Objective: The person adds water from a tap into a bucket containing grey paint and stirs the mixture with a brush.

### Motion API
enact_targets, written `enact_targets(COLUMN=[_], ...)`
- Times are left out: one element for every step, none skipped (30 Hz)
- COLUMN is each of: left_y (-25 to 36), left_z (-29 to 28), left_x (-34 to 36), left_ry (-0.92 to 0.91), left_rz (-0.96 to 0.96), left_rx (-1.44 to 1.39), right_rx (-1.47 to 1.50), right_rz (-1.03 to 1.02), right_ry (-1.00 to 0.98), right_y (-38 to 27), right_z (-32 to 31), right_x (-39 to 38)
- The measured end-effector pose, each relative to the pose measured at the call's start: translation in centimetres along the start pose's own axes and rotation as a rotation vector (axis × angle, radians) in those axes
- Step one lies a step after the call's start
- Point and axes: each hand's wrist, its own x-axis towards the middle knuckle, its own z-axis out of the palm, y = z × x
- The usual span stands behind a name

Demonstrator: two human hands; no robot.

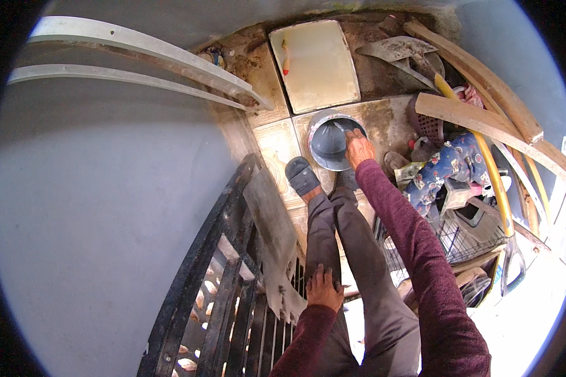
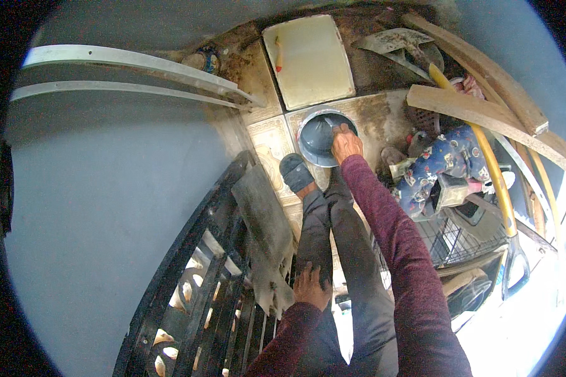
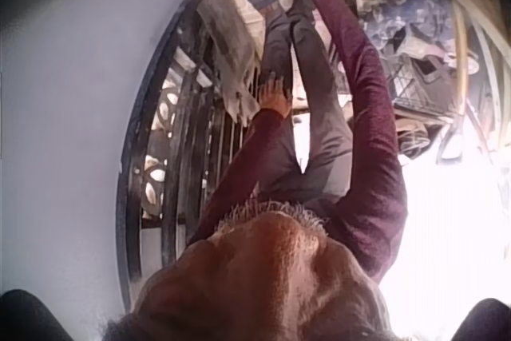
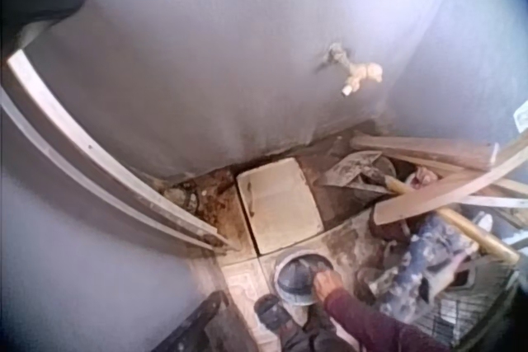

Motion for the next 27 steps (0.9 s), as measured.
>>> enact_targets(left_y=[0.0,0.1,0.3,0.4,0.4,0.3,0.3,0.3,0.3,0.3,0.3,0.3,0.3,0.6,0.6,0.7,0.4,0.3,0.1,0.3,0.4,0.5,0.7,0.8,0.9,1.0,1.0], left_z=[0.1,0.0,-0.2,-0.2,-0.2,0.0,0.1,-0.1,-0.2,-0.3,-0.2,-0.1,0.1,0.0,0.0,0.0,0.1,0.1,0.2,0.1,0.0,-0.1,-0.2,-0.5,-0.6,-0.7,-0.7], left_x=[0.0,0.0,0.0,0.0,0.1,0.1,0.1,0.1,0.1,0.0,0.1,0.1,0.2,0.4,0.3,0.3,0.1,0.0,-0.1,0.0,0.1,0.2,0.2,0.3,0.3,0.3,0.3], left_ry=[0.003,-0.003,-0.01,-0.016,-0.007,0.002,0.011,0.01,0.009,0.008,0.012,0.015,0.019,0.019,0.018,0.017,0.016,0.021,0.026,0.022,0.018,0.014,0.0,-0.015,-0.029,-0.034,-0.039], left_rz=[0.002,0.002,0.001,-0.002,0.004,0.009,0.014,0.007,-0.001,-0.008,-0.005,-0.003,0.0,0.014,0.014,0.017,0.012,0.006,0.0,0.001,0.001,0.0,-0.005,-0.011,-0.017,-0.017,-0.017], left_rx=[-0.001,-0.003,-0.005,-0.006,-0.006,-0.006,-0.005,-0.007,-0.008,-0.008,-0.006,-0.004,-0.002,-0.009,-0.014,-0.019,0.001,0.018,0.035,0.035,0.034,0.033,0.034,0.034,0.035,0.033,0.03], right_rx=[0.006,0.007,-0.001,-0.009,-0.014,-0.019,-0.024,-0.025,-0.006,-0.005,-0.011,-0.017,-0.02,-0.03,-0.03,-0.027,-0.015,-0.002,0.078,0.065,0.052,0.041,0.051,0.063,0.074,0.065,0.055], right_rz=[0.022,0.047,0.032,0.016,0.0,-0.041,-0.082,-0.126,-0.148,-0.135,-0.119,-0.103,-0.065,-0.02,0.019,0.038,0.052,0.061,0.055,0.083,0.11,0.137,0.143,0.148,0.153,0.126,0.098], right_ry=[-0.006,-0.009,-0.042,-0.075,-0.109,-0.144,-0.18,-0.219,-0.23,-0.27,-0.306,-0.342,-0.329,-0.312,-0.301,-0.251,-0.206,-0.159,-0.029,-0.016,-0.004,0.008,-0.012,-0.032,-0.052,-0.095,-0.138], right_y=[-0.1,0.0,0.0,-0.1,-0.2,-0.1,0.0,-0.3,-0.5,-0.7,-0.3,0.1,0.8,2.3,2.6,3.0,2.4,1.4,0.3,0.2,0.0,-0.1,0.0,-0.1,-0.2,-0.2,-0.3], right_z=[0.0,0.0,0.1,0.4,0.8,1.1,1.4,1.5,1.6,1.7,1.9,2.1,2.3,2.6,2.5,2.3,1.4,0.4,0.0,-0.2,-0.4,-0.7,-0.6,-0.4,-0.3,0.1,0.5], right_x=[-0.1,-0.2,-0.6,-1.1,-1.6,-2.1,-2.6,-3.1,-3.7,-3.9,-3.9,-4.0,-3.5,-2.5,-1.7,-1.1,-0.4,0.3,0.4,0.5,0.7,0.8,0.6,0.4,0.2,-0.3,-0.8])
